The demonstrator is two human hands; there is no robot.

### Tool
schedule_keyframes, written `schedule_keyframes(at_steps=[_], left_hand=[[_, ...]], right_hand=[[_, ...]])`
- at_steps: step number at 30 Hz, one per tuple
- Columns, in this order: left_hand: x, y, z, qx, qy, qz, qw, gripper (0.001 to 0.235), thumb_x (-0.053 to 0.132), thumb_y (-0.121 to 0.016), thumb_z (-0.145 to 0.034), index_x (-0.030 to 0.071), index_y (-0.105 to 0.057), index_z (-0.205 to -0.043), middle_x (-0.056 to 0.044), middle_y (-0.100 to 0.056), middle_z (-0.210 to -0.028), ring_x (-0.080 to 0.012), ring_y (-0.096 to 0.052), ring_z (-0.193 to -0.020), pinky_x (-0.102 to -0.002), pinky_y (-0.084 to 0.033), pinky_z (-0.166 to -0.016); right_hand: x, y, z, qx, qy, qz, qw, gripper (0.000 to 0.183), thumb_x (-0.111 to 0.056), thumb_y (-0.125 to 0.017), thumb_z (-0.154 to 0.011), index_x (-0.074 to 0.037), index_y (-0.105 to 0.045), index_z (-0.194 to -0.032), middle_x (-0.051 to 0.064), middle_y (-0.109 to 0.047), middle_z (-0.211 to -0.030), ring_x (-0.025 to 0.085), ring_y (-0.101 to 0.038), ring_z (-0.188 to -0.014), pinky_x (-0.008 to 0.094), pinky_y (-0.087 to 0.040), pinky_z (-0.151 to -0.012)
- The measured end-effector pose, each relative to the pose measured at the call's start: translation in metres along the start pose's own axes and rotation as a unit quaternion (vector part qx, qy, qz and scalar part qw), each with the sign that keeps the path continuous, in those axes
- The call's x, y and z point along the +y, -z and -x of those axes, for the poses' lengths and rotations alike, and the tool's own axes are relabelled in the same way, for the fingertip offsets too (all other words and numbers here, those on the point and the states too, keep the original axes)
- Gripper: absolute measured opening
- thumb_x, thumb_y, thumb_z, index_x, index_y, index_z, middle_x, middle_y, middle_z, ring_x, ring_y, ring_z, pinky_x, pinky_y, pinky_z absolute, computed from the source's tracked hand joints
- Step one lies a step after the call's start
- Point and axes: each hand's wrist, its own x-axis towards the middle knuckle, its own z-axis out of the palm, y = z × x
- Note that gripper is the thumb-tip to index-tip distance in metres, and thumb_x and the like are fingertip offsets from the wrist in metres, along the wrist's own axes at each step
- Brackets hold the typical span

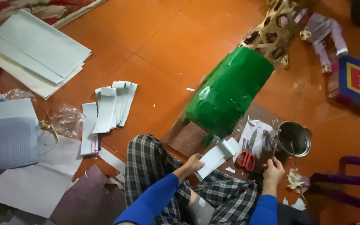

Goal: Decorate a woven bamboo structure by cutting and applying green paper strips to its frame

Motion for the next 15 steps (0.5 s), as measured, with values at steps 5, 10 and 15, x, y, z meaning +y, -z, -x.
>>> schedule_keyframes(at_steps=[5,10,15], left_hand=[[-0.006,-0.007,-0.006,0.039,-0.078,0.036,0.996,0.057,0.024,-0.077,-0.077,0.012,-0.077,-0.133,-0.020,-0.079,-0.114,-0.0400,-0.075,-0.117,-0.052,-0.059,-0.094],[0.001,-0.006,-0.017,0.026,-0.115,0.028,0.993,0.059,0.020,-0.074,-0.077,0.016,-0.075,-0.136,-0.017,-0.078,-0.119,-0.0373,-0.073,-0.119,-0.050,-0.057,-0.102],[-0.006,-0.018,-0.028,0.021,-0.113,0.088,0.989,0.062,0.016,-0.071,-0.077,0.010,-0.071,-0.139,-0.022,-0.075,-0.126,-0.0403,-0.068,-0.129,-0.053,-0.051,-0.110]], right_hand=[[0.018,-0.019,0.004,-0.015,-0.128,-0.096,0.987,0.041,-0.026,-0.063,-0.112,-0.013,-0.061,-0.151,0.014,-0.074,-0.090,0.021,-0.068,-0.059,0.026,-0.044,-0.038],[0.049,-0.023,-0.018,0.004,-0.144,-0.101,0.984,0.021,-0.027,-0.054,-0.115,-0.021,-0.074,-0.118,0.006,-0.065,-0.073,0.015,-0.058,-0.051,0.025,-0.044,-0.038],[-0.018,-0.011,0.040,0.025,-0.139,-0.159,0.977,0.024,-0.040,-0.047,-0.120,-0.030,-0.066,-0.130,0.009,-0.065,-0.071,0.014,-0.056,-0.046,0.020,-0.041,-0.038]])
